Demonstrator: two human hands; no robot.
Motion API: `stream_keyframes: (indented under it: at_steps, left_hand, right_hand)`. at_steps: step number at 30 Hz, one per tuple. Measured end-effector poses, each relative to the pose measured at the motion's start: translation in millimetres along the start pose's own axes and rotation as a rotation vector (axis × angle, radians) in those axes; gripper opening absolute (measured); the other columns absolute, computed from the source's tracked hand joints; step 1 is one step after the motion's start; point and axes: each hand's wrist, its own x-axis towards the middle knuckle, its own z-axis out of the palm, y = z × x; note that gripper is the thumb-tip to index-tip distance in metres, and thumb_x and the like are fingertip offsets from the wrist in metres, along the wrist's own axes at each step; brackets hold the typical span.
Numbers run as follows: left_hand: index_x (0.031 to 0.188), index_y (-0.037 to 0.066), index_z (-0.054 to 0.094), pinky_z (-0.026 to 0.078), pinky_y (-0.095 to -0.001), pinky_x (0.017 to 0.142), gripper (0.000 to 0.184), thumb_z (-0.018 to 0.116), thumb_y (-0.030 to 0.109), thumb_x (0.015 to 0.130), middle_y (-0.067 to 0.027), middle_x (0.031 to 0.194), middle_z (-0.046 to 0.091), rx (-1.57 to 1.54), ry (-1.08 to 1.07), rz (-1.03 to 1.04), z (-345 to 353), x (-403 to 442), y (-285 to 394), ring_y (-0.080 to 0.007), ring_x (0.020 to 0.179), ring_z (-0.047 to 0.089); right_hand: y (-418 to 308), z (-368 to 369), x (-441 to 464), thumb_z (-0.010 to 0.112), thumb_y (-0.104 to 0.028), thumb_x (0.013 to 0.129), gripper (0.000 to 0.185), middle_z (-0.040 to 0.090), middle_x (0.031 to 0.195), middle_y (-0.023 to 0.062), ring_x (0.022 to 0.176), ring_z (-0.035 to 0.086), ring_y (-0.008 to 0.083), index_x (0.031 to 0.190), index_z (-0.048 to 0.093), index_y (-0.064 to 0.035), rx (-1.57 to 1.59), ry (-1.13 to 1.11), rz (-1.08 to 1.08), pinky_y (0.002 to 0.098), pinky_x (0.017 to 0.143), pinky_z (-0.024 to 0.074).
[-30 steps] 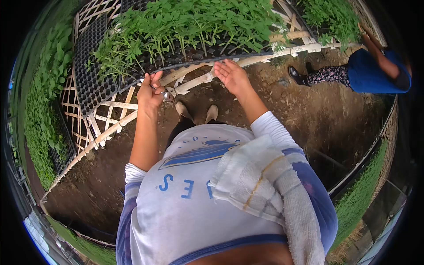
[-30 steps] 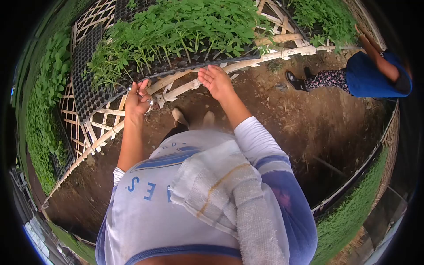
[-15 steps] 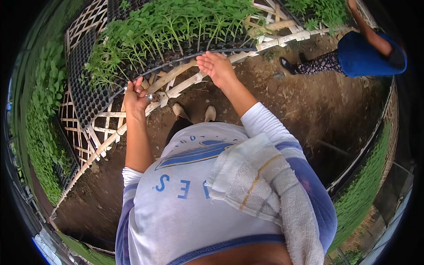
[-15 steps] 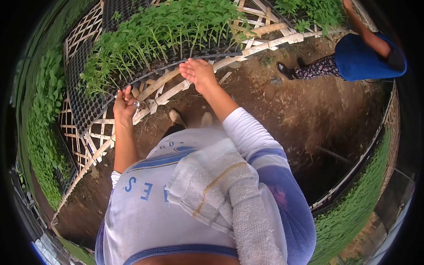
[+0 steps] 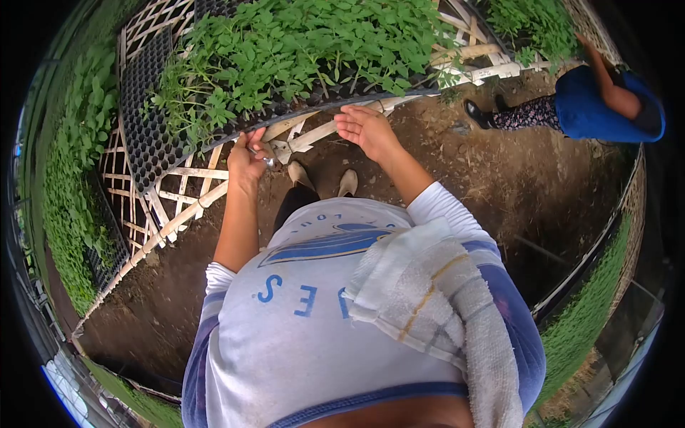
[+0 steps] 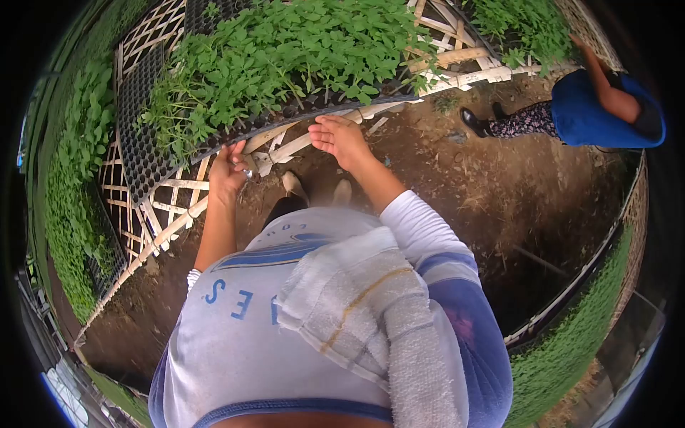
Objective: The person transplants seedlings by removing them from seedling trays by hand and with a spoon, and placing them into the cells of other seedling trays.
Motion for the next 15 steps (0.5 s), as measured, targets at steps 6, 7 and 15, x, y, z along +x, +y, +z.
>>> stream_keyframes:
  at_steps: [6, 7, 15]
  left_hand:
    - [0.109, 0.001, 0.061, 0.044, -0.0255, 0.060, 0.036, 0.039, 0.030, 0.106, -0.0141, 0.101, 0.069, 0.598, -0.183, -0.012, 21, -47, 2, -0.0162, 0.067, 0.053]
    - [0.109, 0.001, 0.061, 0.044, -0.0255, 0.060, 0.036, 0.039, 0.030, 0.106, -0.0141, 0.101, 0.069, 0.607, -0.185, -0.011, 30, -63, 6, -0.0162, 0.067, 0.053]
    - [0.107, -0.001, 0.069, 0.049, -0.0240, 0.061, 0.027, 0.057, 0.022, 0.100, -0.0063, 0.076, 0.064, 1.099, -0.360, 0.736, 154, -149, 56, -0.0107, 0.065, 0.060]
  right_hand:
    - [8, 48, 16, 0.060, -0.001, 0.091, 0.059, 0.068, 0.100, 0.0141, 0.087, 0.068, 0.0156, 0.145, 0.037, -0.0011, -0.631, -0.068, -0.451, 0.0264, 0.069, 0.0556]
    - [3, 54, 22, 0.060, -0.001, 0.091, 0.059, 0.068, 0.100, 0.0141, 0.087, 0.068, 0.0156, 0.145, 0.037, -0.0011, -0.623, -0.065, -0.454, 0.0264, 0.069, 0.0556]
    - [-11, 70, 24, 0.050, -0.002, 0.087, 0.057, 0.045, 0.148, 0.0095, 0.123, 0.054, 0.0359, 0.143, 0.046, -0.0119, -1.434, -0.139, -0.676, 0.0426, 0.104, 0.0439]
